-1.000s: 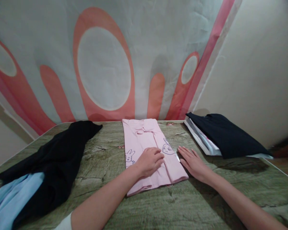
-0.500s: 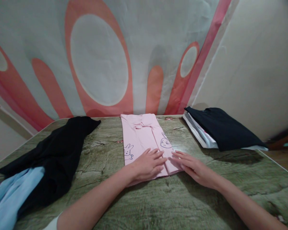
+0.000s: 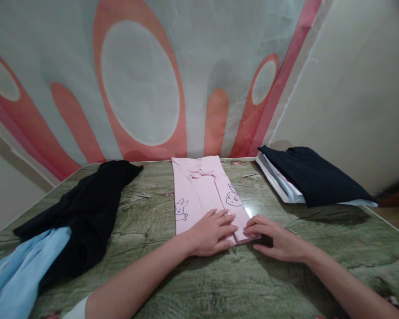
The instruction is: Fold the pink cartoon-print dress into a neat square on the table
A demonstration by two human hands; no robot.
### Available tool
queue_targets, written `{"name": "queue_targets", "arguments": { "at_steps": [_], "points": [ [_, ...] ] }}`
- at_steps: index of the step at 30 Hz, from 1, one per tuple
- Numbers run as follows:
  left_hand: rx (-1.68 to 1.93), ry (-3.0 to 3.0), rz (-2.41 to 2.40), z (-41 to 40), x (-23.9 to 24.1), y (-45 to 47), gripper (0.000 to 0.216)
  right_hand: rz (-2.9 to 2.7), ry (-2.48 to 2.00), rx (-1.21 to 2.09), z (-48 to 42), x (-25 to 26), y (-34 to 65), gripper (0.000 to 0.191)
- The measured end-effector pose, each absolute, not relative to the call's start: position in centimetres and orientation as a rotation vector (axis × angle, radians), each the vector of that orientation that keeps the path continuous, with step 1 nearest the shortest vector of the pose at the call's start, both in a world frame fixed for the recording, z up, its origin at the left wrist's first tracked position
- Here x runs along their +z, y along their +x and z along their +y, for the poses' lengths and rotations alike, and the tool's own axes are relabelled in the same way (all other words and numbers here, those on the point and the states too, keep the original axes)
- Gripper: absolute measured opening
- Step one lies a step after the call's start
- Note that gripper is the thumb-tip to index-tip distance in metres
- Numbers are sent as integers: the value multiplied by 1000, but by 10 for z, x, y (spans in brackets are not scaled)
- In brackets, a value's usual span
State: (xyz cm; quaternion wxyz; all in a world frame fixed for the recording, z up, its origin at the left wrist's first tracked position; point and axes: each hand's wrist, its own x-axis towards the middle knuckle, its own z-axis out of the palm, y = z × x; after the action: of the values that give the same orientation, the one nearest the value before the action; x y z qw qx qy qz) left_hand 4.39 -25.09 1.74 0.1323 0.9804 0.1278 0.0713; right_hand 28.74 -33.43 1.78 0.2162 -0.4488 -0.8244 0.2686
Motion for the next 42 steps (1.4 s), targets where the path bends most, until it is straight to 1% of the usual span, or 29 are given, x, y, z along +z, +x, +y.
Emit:
{"name": "queue_targets", "arguments": {
  "at_steps": [6, 9, 12, 15, 17, 20, 24, 28, 34, 38, 40, 42],
  "points": [
    [139, 2854, 249, -253, 11, 48, 46, -2298, -1223, 703, -328, 9, 295, 20],
    [136, 2830, 221, -254, 13, 49, 46, -2311, -1235, 718, -328, 10, 297, 19],
    [164, 2744, 229, -247, 22, 45, 40, -2294, -1241, 782, -330, 16, 298, 19],
    [225, 2687, 403, -227, 30, 29, 42, -2235, -1241, 801, -328, 20, 298, 23],
    [242, 2706, 620, -211, 27, 12, 45, -2222, -1248, 732, -319, 18, 295, 25],
    [206, 2764, 894, -200, 14, -12, 48, -2259, -1317, 543, -293, 6, 282, 36],
    [132, 2875, 958, -213, -1, -27, 50, -2353, -1520, 270, -257, -15, 258, 53],
    [50, 2920, 977, -230, 1, -28, 55, -2477, -1616, 123, -250, -30, 249, 61],
    [-52, 2855, 954, -248, 10, -42, 66, -2469, -1730, 10, -279, -39, 260, 63],
    [-108, 2814, 849, -253, 20, -61, 65, -2473, -1760, -1, -278, -39, 272, 57],
    [-119, 2806, 799, -248, 24, -64, 64, -2447, -1769, -7, -265, -36, 275, 54],
    [-87, 2802, 849, -239, 25, -58, 59, -2416, -1765, -19, -246, -33, 273, 53]
  ]
}}
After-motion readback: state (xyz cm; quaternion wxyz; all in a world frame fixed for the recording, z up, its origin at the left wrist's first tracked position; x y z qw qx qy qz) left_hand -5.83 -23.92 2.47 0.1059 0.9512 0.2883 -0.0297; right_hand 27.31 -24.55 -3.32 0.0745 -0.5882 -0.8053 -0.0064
